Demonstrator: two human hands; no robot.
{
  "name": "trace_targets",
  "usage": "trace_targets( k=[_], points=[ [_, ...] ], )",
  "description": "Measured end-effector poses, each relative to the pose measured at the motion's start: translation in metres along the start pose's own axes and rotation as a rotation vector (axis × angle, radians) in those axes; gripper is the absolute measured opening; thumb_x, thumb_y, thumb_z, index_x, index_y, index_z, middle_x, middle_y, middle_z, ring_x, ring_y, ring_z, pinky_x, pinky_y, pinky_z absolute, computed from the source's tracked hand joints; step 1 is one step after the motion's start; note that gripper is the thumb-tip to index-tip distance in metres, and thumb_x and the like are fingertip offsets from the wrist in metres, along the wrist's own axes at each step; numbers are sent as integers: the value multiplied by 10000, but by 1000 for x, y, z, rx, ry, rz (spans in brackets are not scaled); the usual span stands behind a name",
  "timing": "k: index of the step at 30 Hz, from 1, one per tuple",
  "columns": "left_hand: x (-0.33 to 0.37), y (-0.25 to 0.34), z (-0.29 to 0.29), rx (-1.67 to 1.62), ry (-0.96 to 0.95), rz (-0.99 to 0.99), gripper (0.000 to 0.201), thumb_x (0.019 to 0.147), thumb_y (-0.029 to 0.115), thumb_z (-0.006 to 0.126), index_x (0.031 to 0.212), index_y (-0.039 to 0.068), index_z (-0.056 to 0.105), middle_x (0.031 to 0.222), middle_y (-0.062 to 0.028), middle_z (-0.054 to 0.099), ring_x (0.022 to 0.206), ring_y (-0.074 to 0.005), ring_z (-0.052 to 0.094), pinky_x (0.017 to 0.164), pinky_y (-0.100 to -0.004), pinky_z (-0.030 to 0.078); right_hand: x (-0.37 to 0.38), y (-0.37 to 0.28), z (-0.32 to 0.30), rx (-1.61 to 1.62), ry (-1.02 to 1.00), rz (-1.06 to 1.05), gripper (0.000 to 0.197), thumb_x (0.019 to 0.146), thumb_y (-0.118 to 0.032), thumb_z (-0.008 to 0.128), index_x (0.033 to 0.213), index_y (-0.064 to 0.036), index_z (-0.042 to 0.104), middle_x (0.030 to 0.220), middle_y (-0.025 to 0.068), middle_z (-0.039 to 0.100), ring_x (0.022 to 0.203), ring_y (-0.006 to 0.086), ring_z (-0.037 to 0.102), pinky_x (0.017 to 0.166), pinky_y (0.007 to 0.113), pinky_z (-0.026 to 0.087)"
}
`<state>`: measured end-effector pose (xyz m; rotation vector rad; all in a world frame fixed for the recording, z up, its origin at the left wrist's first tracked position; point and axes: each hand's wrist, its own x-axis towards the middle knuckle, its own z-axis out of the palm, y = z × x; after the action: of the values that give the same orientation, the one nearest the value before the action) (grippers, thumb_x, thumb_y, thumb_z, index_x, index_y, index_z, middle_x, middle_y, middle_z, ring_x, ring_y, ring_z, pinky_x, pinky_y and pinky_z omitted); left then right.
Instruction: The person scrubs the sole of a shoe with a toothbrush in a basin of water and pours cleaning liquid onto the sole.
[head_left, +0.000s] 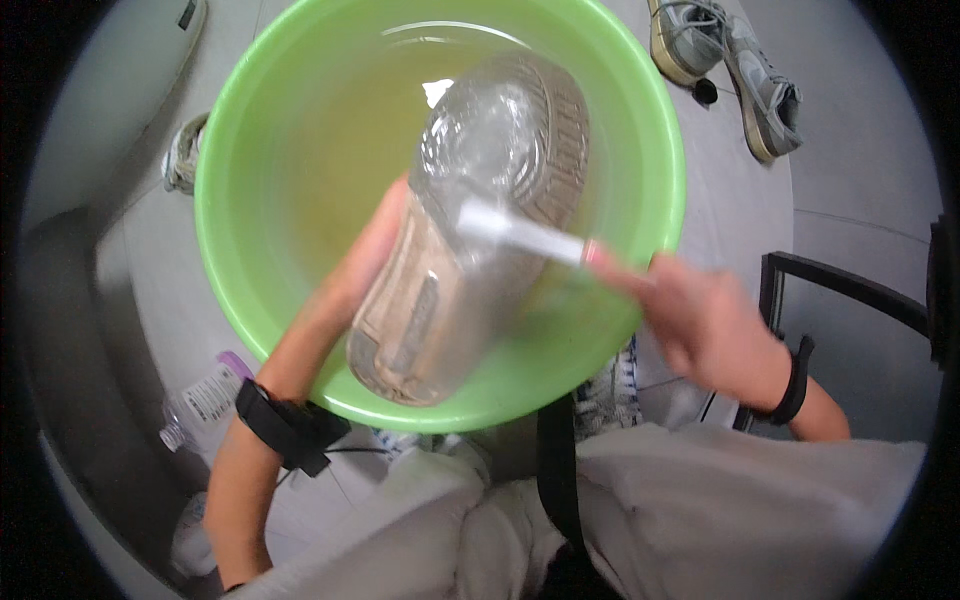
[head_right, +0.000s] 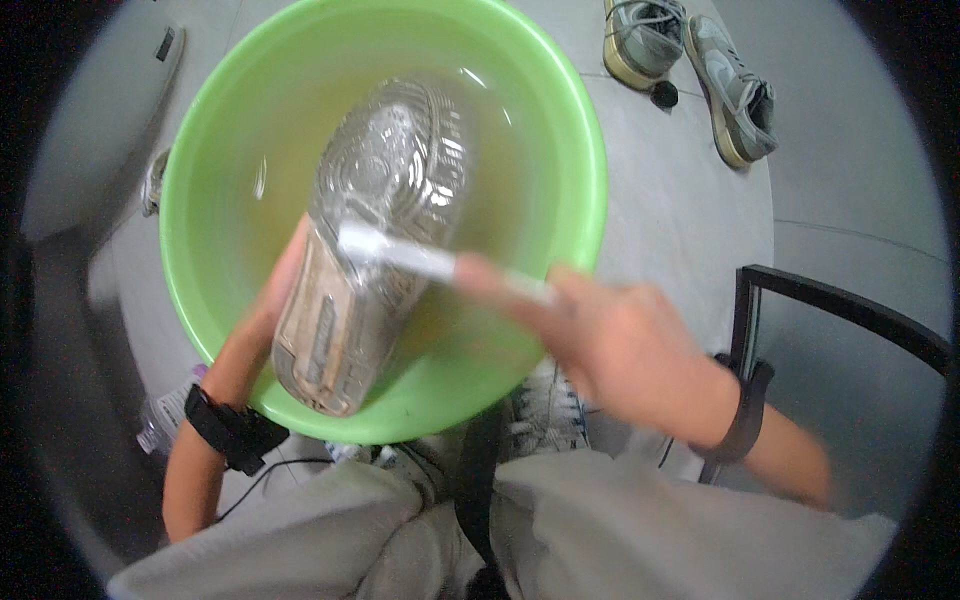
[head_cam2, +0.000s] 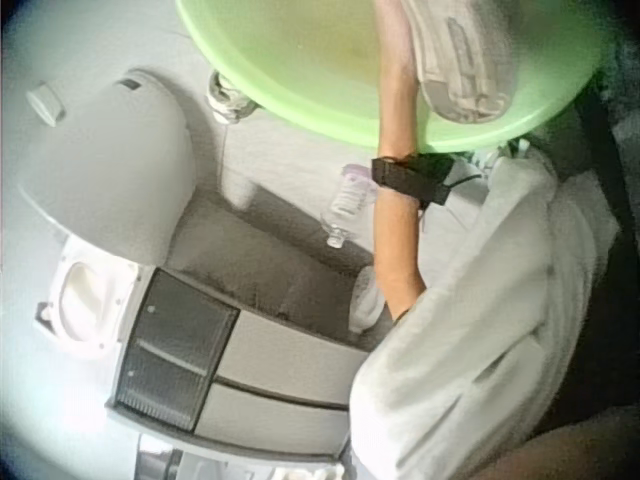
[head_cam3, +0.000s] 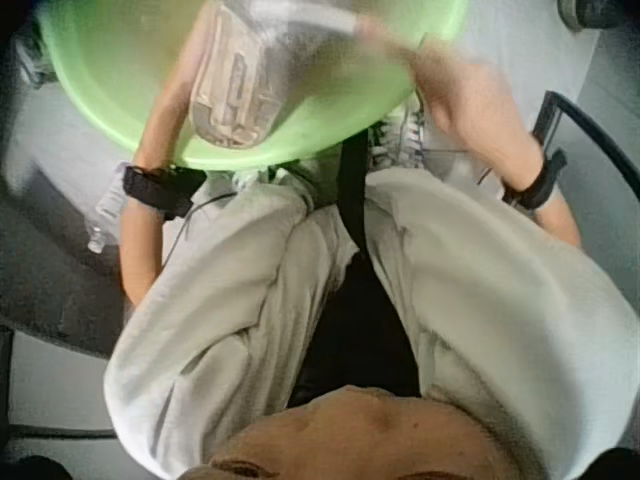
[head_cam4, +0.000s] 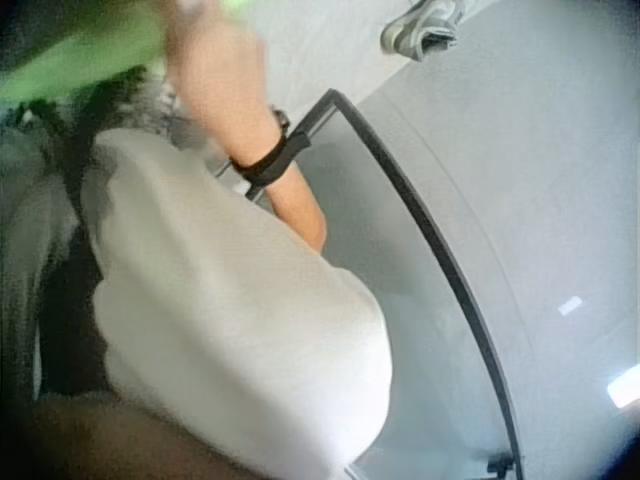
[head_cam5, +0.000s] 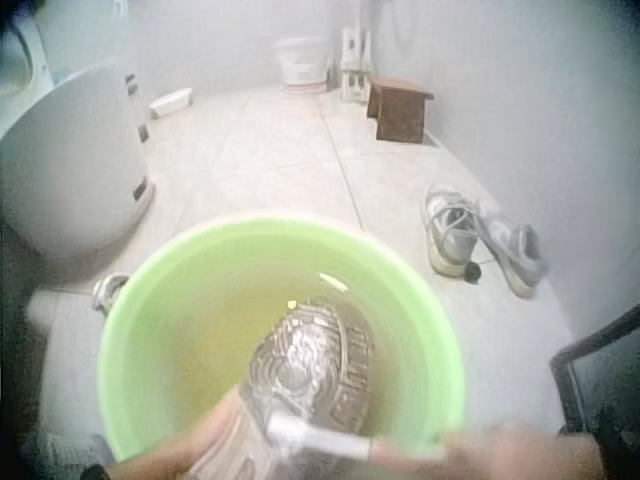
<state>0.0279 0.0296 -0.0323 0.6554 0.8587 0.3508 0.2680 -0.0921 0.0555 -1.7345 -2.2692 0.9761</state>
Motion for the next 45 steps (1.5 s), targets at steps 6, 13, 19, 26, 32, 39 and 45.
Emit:
trace_targets(
  k=[6,13,19,26,32,39,45],
  points=[
    [2,0,-7,50,47,-37,484,973,412,269,1227,51,466,1096,-62,557,939,-147,561,846,-291,475,13,1,-2,-11,100,-114,671,755,23,515,1356,-240,372,735,113,541,609,286,548,558,389,464],
    [2,-3,-8,-11,70,-37,559,953,489,243,1217,56,478,1063,-79,568,895,-164,564,817,-311,477,24,3,-15,-232,240,-80,701,763,21,518,1370,-282,343,731,98,517,538,278,520,520,377,449],
    [6,-12,-24,-18,-5,-30,533,955,466,279,1246,53,448,1099,-72,541,945,-165,533,858,-300,446,2,-17,-12,-43,-90,-88,701,758,23,495,1374,-274,341,717,97,514,531,256,529,543,383,453],
    [4,2,1,-26,25,-81,509,966,436,290,1245,39,439,1139,-68,519,991,-156,510,888,-295,427,-15,-18,-5,-81,-226,-33,690,739,16,523,1372,-201,354,717,103,486,537,237,509,480,350,420],
    [-1,-1,-1,-16,52,-47,505,970,431,264,1240,44,442,1126,-72,538,966,-159,538,896,-309,436,-9,-9,0,-221,-31,-127,709,697,11,546,1361,-167,374,703,88,488,466,194,488,416,334,423],
    [3,1,2,61,59,-99,550,963,462,232,1251,37,429,1152,-98,525,1011,-194,527,906,-336,433,-3,5,-7,-285,-32,24,702,683,-82,568,1355,-174,389,876,60,529,514,136,511,405,301,398],
    [2,2,4,-56,7,-140,548,956,462,245,1251,40,433,1156,-104,528,1006,-209,546,902,-337,446,-7,-10,3,-177,-104,-149,597,770,-90,520,1346,-178,385,731,62,476,428,147,473,358,287,414]
  ],
)
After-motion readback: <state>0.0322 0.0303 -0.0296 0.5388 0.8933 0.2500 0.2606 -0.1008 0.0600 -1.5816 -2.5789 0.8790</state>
